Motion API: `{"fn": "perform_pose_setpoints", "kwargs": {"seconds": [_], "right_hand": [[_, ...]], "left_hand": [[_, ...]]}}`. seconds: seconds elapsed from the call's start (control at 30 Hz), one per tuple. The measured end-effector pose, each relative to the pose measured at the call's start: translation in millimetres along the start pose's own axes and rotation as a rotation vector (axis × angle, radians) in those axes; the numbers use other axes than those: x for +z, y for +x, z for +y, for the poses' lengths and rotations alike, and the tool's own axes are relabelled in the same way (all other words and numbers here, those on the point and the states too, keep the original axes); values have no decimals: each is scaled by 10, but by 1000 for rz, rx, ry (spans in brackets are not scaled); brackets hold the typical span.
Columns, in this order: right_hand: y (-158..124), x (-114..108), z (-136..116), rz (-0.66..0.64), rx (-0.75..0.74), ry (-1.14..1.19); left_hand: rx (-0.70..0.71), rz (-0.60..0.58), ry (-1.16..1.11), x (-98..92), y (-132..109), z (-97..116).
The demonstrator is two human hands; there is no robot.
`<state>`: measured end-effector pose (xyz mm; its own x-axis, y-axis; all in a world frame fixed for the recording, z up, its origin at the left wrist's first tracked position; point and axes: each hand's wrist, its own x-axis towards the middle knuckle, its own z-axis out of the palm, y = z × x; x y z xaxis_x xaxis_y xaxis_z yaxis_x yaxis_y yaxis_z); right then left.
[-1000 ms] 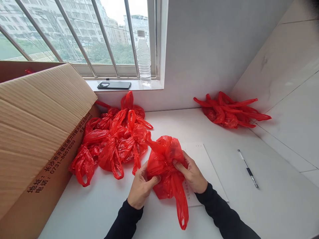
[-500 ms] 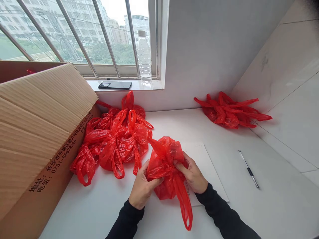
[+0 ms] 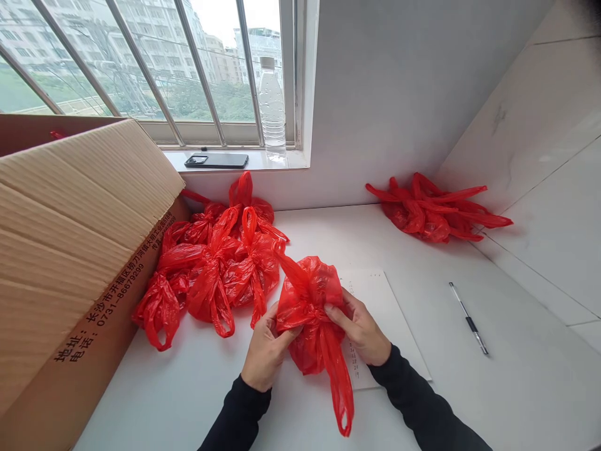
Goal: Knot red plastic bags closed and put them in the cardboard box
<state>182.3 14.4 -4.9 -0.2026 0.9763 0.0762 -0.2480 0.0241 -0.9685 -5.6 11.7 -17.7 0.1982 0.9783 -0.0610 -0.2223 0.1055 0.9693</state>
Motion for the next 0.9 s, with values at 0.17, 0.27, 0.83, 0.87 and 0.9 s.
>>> {"fn": "perform_pose_setpoints", "kwargs": {"seconds": [0.17,0.27,0.83,0.87,0.9], "right_hand": [[0,-9,26,14,2,64],[0,-9,36,32,10,120],[11,-32,44,79,79,274],[8,-29,41,79,82,266],[6,-28,39,79,86,260]], "left_hand": [[10,11,-13,40,17,13],[-9,4,-41,56,7,48],[-136,-106,-208,16,-11,80],[-147,-82,-193,2,0,66],[-159,-59,-178,-11,10,52]]}}
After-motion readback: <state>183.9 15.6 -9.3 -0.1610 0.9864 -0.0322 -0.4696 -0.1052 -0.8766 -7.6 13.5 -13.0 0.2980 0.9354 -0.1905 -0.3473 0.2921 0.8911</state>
